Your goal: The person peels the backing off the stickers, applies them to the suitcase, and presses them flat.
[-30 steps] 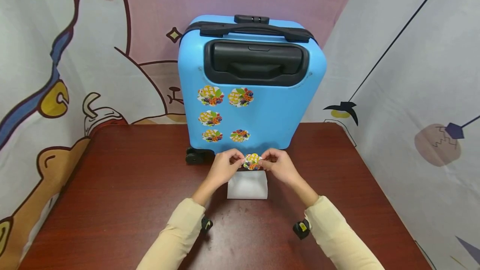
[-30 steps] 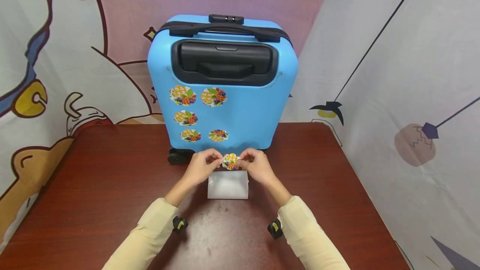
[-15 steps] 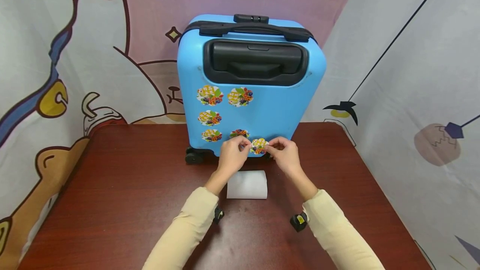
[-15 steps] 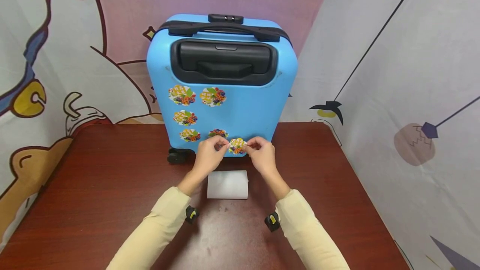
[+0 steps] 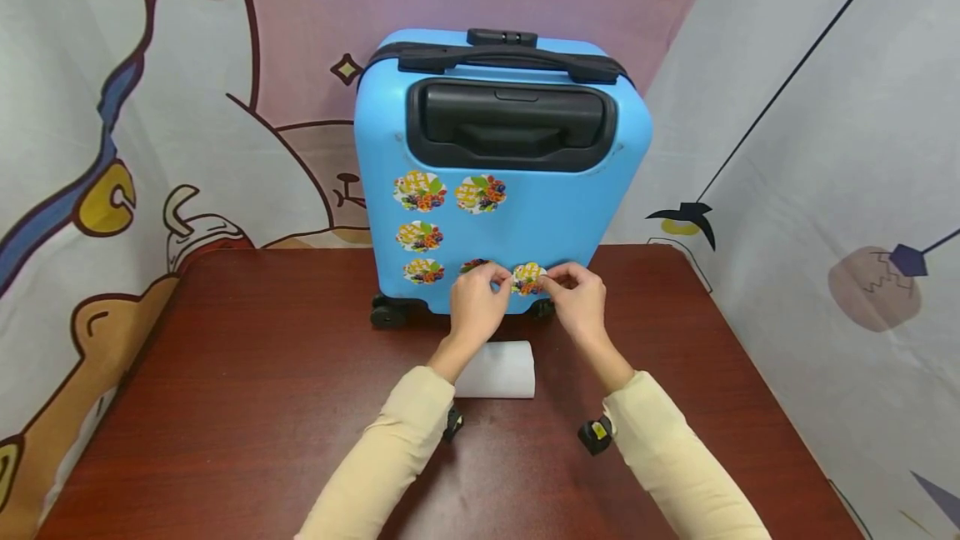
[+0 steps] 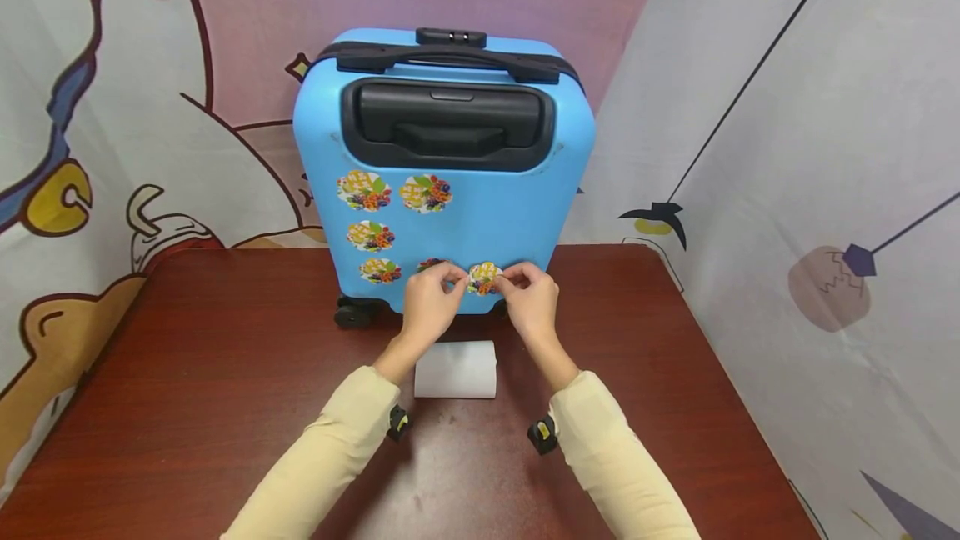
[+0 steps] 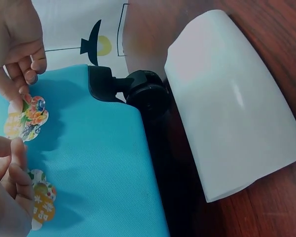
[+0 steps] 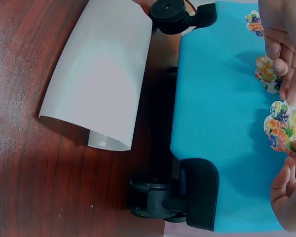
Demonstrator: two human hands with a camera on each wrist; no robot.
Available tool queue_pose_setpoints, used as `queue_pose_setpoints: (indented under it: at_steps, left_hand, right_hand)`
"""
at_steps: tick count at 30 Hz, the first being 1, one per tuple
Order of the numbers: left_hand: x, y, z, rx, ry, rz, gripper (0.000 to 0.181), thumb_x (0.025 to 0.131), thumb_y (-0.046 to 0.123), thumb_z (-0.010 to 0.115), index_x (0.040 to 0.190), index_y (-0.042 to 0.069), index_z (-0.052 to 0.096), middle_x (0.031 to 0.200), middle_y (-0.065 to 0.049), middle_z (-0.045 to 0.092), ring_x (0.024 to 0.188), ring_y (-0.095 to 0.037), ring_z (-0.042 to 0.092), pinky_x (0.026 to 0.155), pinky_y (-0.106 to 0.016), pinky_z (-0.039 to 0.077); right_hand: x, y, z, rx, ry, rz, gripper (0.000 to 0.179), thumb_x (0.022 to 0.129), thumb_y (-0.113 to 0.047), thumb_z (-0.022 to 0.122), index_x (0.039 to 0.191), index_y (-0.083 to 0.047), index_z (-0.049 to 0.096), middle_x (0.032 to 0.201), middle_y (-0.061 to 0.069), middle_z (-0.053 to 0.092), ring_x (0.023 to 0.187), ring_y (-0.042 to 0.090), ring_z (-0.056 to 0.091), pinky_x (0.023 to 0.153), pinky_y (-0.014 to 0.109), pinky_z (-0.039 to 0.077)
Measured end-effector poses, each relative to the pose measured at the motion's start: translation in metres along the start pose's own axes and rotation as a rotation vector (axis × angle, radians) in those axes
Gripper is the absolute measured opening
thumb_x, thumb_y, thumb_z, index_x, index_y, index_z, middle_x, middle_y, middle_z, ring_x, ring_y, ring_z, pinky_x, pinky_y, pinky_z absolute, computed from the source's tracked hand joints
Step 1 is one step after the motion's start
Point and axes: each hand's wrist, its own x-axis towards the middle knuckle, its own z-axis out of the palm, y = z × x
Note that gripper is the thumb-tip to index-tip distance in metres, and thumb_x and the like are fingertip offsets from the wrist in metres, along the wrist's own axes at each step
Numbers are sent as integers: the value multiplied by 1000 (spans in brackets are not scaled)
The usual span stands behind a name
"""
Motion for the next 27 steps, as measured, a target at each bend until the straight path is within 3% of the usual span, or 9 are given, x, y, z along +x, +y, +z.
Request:
queue_pose_setpoints:
  at_steps: [15, 27]
  left_hand:
    - [4, 3, 8, 27, 31, -25, 6, 83, 14, 67, 80, 10, 70, 76, -1, 68, 63, -15, 61, 58, -30, 49]
    - [3, 2, 11, 23, 84, 3, 6, 83, 13, 67, 79, 9, 70, 75, -2, 67, 61, -15, 60, 56, -28, 48]
  right_hand:
    - [4, 0, -1, -28, 34, -3, 12, 79, -11, 71, 77, 1, 67, 70, 12, 61, 62, 15, 53, 52, 21, 41]
    - [5, 2, 2, -40, 66, -32, 13, 79, -11, 71, 77, 1, 68, 71, 13, 63, 63, 18, 55, 52, 22, 42]
